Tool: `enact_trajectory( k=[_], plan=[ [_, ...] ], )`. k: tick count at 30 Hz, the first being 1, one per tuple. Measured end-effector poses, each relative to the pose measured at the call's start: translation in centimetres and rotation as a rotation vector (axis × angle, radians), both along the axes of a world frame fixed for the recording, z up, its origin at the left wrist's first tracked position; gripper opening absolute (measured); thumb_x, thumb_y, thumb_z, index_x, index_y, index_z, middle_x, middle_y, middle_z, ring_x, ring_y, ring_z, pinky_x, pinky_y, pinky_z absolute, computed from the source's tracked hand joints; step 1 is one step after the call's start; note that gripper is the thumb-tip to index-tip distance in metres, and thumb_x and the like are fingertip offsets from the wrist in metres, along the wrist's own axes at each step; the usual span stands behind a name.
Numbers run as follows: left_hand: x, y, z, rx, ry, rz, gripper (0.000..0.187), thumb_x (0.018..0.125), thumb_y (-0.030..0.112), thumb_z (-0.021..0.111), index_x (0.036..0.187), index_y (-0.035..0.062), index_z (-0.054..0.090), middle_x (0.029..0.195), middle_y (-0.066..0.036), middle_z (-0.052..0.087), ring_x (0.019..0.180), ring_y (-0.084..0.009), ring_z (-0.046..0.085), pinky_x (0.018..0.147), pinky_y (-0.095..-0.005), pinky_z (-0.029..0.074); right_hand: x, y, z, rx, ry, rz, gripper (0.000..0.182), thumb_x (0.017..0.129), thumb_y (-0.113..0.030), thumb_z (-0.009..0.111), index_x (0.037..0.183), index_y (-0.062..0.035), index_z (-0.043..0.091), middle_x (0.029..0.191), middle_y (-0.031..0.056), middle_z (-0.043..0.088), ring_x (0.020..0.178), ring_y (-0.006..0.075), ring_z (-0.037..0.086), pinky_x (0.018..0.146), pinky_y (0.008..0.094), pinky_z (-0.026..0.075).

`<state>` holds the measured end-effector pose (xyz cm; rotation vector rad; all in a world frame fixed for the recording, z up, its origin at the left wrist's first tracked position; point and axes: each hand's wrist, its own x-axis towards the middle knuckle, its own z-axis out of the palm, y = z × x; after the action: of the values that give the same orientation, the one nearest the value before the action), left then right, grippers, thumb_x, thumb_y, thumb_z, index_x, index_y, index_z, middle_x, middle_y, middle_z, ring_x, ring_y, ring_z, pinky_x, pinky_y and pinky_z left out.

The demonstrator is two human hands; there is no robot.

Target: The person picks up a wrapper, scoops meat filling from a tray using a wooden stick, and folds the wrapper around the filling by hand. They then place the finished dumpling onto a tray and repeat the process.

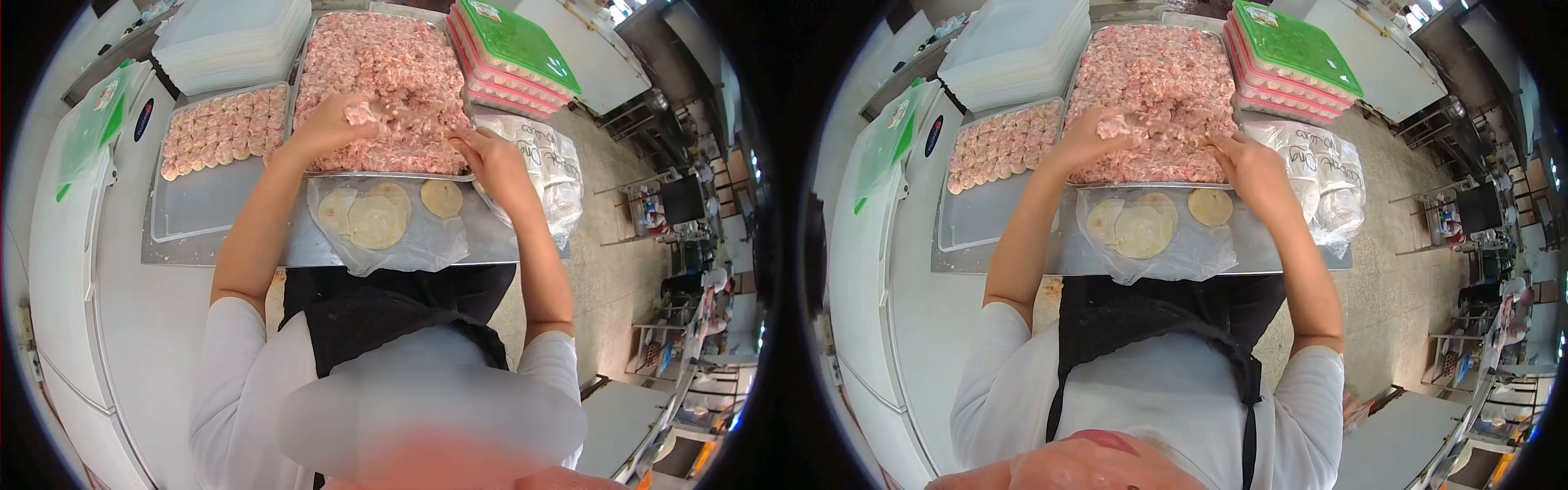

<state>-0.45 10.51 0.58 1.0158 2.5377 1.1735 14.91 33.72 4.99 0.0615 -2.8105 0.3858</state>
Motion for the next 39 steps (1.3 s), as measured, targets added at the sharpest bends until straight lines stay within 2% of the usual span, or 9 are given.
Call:
enact_trajectory(
  k=[3, 7, 11, 17, 20, 26, 33, 35, 39],
  plan=[
    [0.2, -0.1, 2.0, -0.012, -0.218, 0.029, 0.075, 0.07, 0.041, 0.078, 0.126, -0.003, 0.053, 0.131, -0.023, 0.05, 0.122, -0.0311, 0.049, 0.101, -0.037, 0.039, 1.0, -2.1, -1.5, 0.062, 0.342, 0.219, 0.02, 0.084, -0.013, 0.065, 0.103, -0.0063, 0.068, 0.09, 0.0146, 0.067, 0.078, 0.0349, 0.064, 0.068, 0.0414, 0.053],
    [-0.3, -0.2, -1.4, -0.065, -0.033, 0.117, 0.082, 0.072, 0.043, 0.077, 0.135, -0.0004, 0.046, 0.139, -0.026, 0.044, 0.133, -0.0331, 0.04, 0.108, -0.0368, 0.033, -0.8, 0.5, -6.0, 0.376, -0.088, -0.123, 0.021, 0.088, -0.021, 0.058, 0.104, -0.0098, 0.064, 0.083, 0.0138, 0.065, 0.072, 0.0308, 0.065, 0.059, 0.0427, 0.051],
    [-0.1, -2.3, -0.4, 0.128, 0.018, -0.038, 0.086, 0.071, 0.04, 0.079, 0.14, 0.0059, 0.041, 0.144, -0.021, 0.04, 0.135, -0.0323, 0.037, 0.109, -0.0364, 0.032, 0.1, 2.2, -2.3, 0.206, -0.129, -0.112, 0.023, 0.09, -0.027, 0.055, 0.097, -0.0086, 0.068, 0.083, 0.0144, 0.067, 0.077, 0.0344, 0.064, 0.065, 0.0448, 0.05],
    [-1.0, -2.4, 1.4, 0.137, 0.073, -0.196, 0.063, 0.072, 0.033, 0.079, 0.125, 0.0067, 0.058, 0.124, -0.016, 0.059, 0.114, -0.028, 0.056, 0.097, -0.0361, 0.043, 0.6, 0.6, -0.2, -0.545, -0.131, 0.181, 0.028, 0.093, -0.021, 0.061, 0.112, 0.0005, 0.065, 0.107, 0.0115, 0.069, 0.093, 0.0145, 0.064, 0.081, 0.0295, 0.049],
    [-1.3, -1.0, 0.6, 0.199, 0.147, -0.385, 0.049, 0.071, 0.03, 0.078, 0.112, 0.0058, 0.064, 0.108, -0.013, 0.066, 0.1, -0.0238, 0.062, 0.088, -0.035, 0.047, -0.6, -0.9, -2.0, -0.446, -0.286, 0.307, 0.025, 0.093, -0.02, 0.06, 0.108, -0.0007, 0.067, 0.105, 0.0134, 0.069, 0.091, 0.0193, 0.066, 0.081, 0.0288, 0.05],
    [-2.0, 0.2, -0.9, 0.283, -0.096, -0.014, 0.04, 0.073, 0.024, 0.078, 0.102, -0.0003, 0.065, 0.1, -0.01, 0.067, 0.091, -0.0195, 0.063, 0.086, -0.0319, 0.048, -0.4, -2.2, -0.6, 0.045, 0.136, 0.12, 0.022, 0.086, -0.015, 0.065, 0.106, -0.0066, 0.068, 0.091, 0.0158, 0.065, 0.077, 0.0344, 0.064, 0.065, 0.0415, 0.051],
    [0.0, -1.5, 1.2, 0.249, -0.047, -0.017, 0.07, 0.07, 0.038, 0.08, 0.128, 0.0093, 0.052, 0.107, -0.017, 0.066, 0.101, -0.026, 0.062, 0.082, -0.0372, 0.05, -1.7, 3.7, -4.7, 0.296, -0.153, -0.08, 0.028, 0.091, -0.028, 0.056, 0.113, -0.0129, 0.065, 0.083, 0.0172, 0.066, 0.079, 0.0342, 0.064, 0.063, 0.0432, 0.05],
    [0.9, -1.6, 2.3, 0.239, -0.327, -0.112, 0.073, 0.071, 0.037, 0.079, 0.132, 0.0109, 0.049, 0.109, -0.017, 0.066, 0.103, -0.0265, 0.062, 0.082, -0.0377, 0.05, -0.3, 3.3, -1.0, 0.128, -0.198, -0.119, 0.029, 0.091, -0.029, 0.056, 0.11, -0.0093, 0.067, 0.087, 0.0191, 0.066, 0.081, 0.0345, 0.064, 0.068, 0.0402, 0.05],
    [0.6, -1.4, 2.1, 0.36, 0.129, -0.178, 0.056, 0.075, 0.034, 0.077, 0.122, 0.0108, 0.057, 0.104, -0.015, 0.066, 0.103, -0.028, 0.061, 0.087, -0.0373, 0.048, 1.3, 2.3, 2.5, -0.507, -0.118, 0.152, 0.029, 0.091, -0.02, 0.062, 0.11, 0.0013, 0.065, 0.101, 0.0163, 0.069, 0.088, 0.0218, 0.067, 0.079, 0.0309, 0.049]
  ],
)
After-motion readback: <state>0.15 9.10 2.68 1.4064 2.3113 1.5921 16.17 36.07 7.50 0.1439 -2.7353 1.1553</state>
